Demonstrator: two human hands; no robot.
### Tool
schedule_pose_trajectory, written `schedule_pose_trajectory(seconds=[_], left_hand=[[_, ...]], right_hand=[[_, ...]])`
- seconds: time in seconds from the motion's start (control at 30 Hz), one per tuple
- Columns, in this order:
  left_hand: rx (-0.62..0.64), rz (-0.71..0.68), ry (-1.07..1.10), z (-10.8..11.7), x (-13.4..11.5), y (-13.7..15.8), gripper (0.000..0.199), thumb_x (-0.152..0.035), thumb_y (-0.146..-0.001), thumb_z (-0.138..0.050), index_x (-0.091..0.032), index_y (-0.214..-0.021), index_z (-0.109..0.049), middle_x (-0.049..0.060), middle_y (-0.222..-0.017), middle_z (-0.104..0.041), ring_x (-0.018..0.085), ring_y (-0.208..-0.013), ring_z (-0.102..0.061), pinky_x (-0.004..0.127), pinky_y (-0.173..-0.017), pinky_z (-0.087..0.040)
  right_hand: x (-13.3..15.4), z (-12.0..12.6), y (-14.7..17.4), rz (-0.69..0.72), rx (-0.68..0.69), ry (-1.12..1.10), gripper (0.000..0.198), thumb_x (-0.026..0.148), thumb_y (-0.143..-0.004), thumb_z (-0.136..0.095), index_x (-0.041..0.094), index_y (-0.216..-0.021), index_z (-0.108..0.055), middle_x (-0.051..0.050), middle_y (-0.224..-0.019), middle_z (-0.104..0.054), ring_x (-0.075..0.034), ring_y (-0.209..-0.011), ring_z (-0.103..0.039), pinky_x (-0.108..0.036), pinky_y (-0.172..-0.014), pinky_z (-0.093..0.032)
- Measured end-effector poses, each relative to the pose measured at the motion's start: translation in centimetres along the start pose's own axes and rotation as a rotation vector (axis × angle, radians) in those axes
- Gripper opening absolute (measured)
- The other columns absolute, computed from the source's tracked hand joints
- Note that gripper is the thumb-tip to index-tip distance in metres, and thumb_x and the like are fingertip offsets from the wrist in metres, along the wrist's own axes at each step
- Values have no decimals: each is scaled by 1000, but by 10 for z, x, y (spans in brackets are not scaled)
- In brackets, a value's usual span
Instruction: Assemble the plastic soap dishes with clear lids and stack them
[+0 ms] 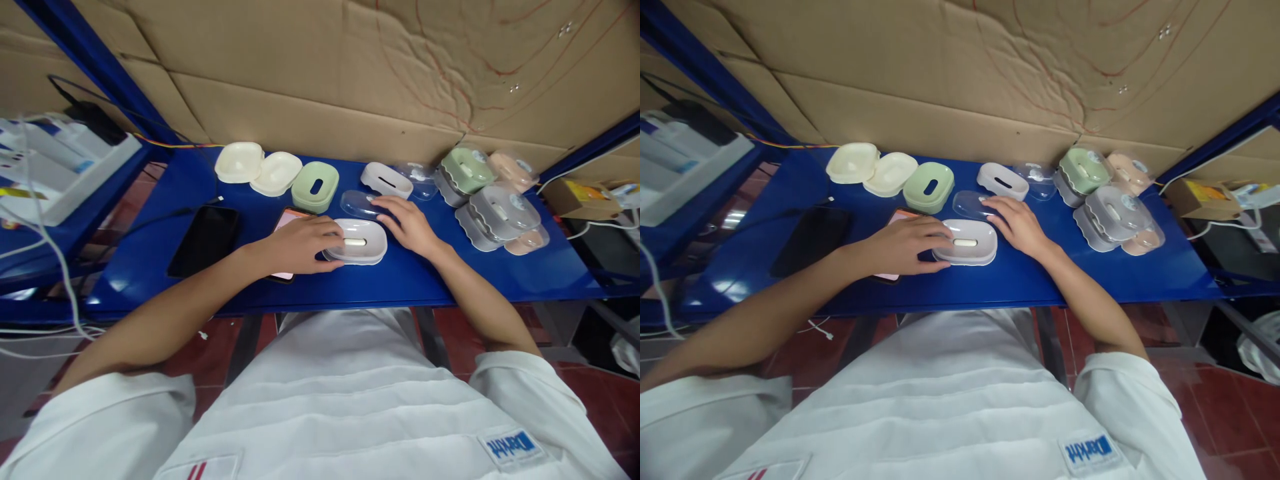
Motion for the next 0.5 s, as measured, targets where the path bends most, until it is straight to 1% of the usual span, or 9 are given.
schedule_pose_trajectory(seconds=[0.07, 0.1, 0.2, 0.23, 0.3, 0.37, 0.4, 0.43, 0.5], left_hand=[[-30, 31, -46, 4, 1, 0, 29, -39, -103, -70, -19, -124, -71, 13, -129, -74, 27, -116, -72, 39, -104, -57], [-50, 53, -73, 7, 2, 0, 34, -38, -101, -71, -19, -129, -68, 14, -134, -71, 29, -121, -70, 41, -105, -57], [-99, 96, -130, 14, 5, -1, 48, -36, -96, -76, -18, -138, -62, 19, -146, -62, 36, -135, -62, 50, -113, -53], [-103, 100, -125, 15, 5, -1, 49, -36, -96, -76, -18, -139, -60, 19, -145, -62, 37, -137, -61, 51, -114, -52], [-97, 96, -76, 14, 7, -1, 47, -35, -97, -75, -20, -139, -59, 17, -140, -65, 34, -133, -63, 49, -113, -53], [-88, 92, -27, 12, 9, -1, 42, -34, -99, -73, -21, -137, -60, 14, -135, -66, 31, -127, -66, 45, -110, -55], [-87, 91, -16, 12, 10, 0, 40, -33, -99, -72, -21, -135, -61, 14, -134, -67, 30, -126, -66, 44, -108, -55], [-87, 91, -17, 11, 11, 0, 38, -33, -99, -72, -20, -133, -61, 14, -134, -66, 30, -126, -66, 43, -107, -56], [-80, 96, -42, 9, 13, 1, 33, -30, -99, -70, -19, -129, -62, 15, -134, -66, 31, -127, -66, 43, -106, -57]], right_hand=[[7, 10, 1, 0, -53, -62, 44, 52, -114, -45, 29, -143, -69, -11, -143, -74, -30, -134, -68, -54, -117, -53], [13, 12, 1, 14, -59, -83, 43, 53, -113, -47, 30, -142, -70, -10, -140, -75, -30, -132, -69, -53, -116, -54], [36, 9, 5, 100, 11, -95, 41, 52, -111, -56, 30, -141, -71, -9, -136, -76, -29, -128, -71, -51, -113, -56], [44, 6, 6, 135, 46, -90, 40, 51, -110, -58, 29, -141, -71, -9, -135, -76, -30, -128, -71, -51, -113, -56], [58, 0, 11, 197, 96, -71, 40, 49, -110, -59, 28, -142, -71, -11, -137, -74, -31, -132, -69, -52, -114, -55], [68, -6, 15, 252, 126, -41, 45, 49, -108, -62, 28, -147, -68, -13, -144, -70, -32, -141, -64, -55, -119, -52], [71, -10, 18, 274, 146, -17, 50, 50, -107, -63, 28, -153, -64, -14, -151, -66, -34, -148, -59, -57, -123, -48], [73, -15, 21, 289, 169, 13, 57, 50, -107, -64, 28, -159, -58, -14, -159, -61, -35, -155, -52, -60, -128, -43], [73, -25, 25, 297, 213, 82, 67, 46, -108, -63, 30, -170, -43, -14, -174, -45, -36, -165, -36, -66, -134, -30]])
Point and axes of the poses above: each hand's wrist, its own y-axis away from the middle knuckle, its own z-axis out of the back of the hand, x = y × z, the point moved 9 cm from there along -y, towards the middle knuckle
